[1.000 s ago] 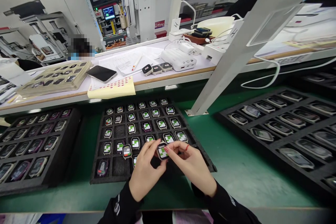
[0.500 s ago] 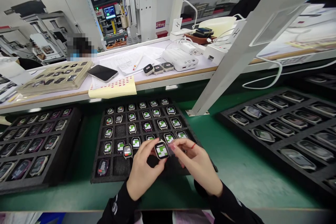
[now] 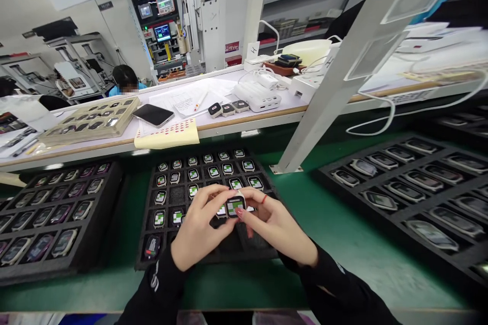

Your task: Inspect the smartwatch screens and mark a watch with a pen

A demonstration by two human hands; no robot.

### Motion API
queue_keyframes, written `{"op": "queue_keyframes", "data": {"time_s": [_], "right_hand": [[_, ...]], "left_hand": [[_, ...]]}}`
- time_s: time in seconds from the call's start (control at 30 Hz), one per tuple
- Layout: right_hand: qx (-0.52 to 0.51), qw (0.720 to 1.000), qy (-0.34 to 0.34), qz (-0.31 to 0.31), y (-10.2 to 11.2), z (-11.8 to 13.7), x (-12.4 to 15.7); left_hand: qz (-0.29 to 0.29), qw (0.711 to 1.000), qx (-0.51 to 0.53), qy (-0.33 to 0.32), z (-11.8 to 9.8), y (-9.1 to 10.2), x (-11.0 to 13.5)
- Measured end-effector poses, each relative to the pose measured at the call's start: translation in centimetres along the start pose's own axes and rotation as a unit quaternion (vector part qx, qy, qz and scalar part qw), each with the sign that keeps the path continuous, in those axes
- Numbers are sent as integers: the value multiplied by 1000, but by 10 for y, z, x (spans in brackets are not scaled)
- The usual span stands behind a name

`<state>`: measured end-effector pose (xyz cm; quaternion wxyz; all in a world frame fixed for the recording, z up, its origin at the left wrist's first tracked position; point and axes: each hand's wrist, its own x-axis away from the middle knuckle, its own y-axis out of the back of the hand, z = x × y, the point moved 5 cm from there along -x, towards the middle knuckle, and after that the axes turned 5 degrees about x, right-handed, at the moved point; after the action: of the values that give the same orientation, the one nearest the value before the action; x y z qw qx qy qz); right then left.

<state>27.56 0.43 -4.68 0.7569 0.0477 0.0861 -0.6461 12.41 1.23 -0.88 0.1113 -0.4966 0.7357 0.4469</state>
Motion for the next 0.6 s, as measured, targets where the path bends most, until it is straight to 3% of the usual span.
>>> {"op": "queue_keyframes", "data": {"time_s": [0.1,0.3,0.6], "right_hand": [[-27,999,-27,13,-2,2,-4],[-11,1000,-20,19,-1,12,-7],[66,996,0,-53,-3,13,-9]], "left_hand": [[6,1000,-17,6,0,3,-3],[-7,999,-27,23,3,2,-2],[-14,998,-54,20,0,2,-7]]}}
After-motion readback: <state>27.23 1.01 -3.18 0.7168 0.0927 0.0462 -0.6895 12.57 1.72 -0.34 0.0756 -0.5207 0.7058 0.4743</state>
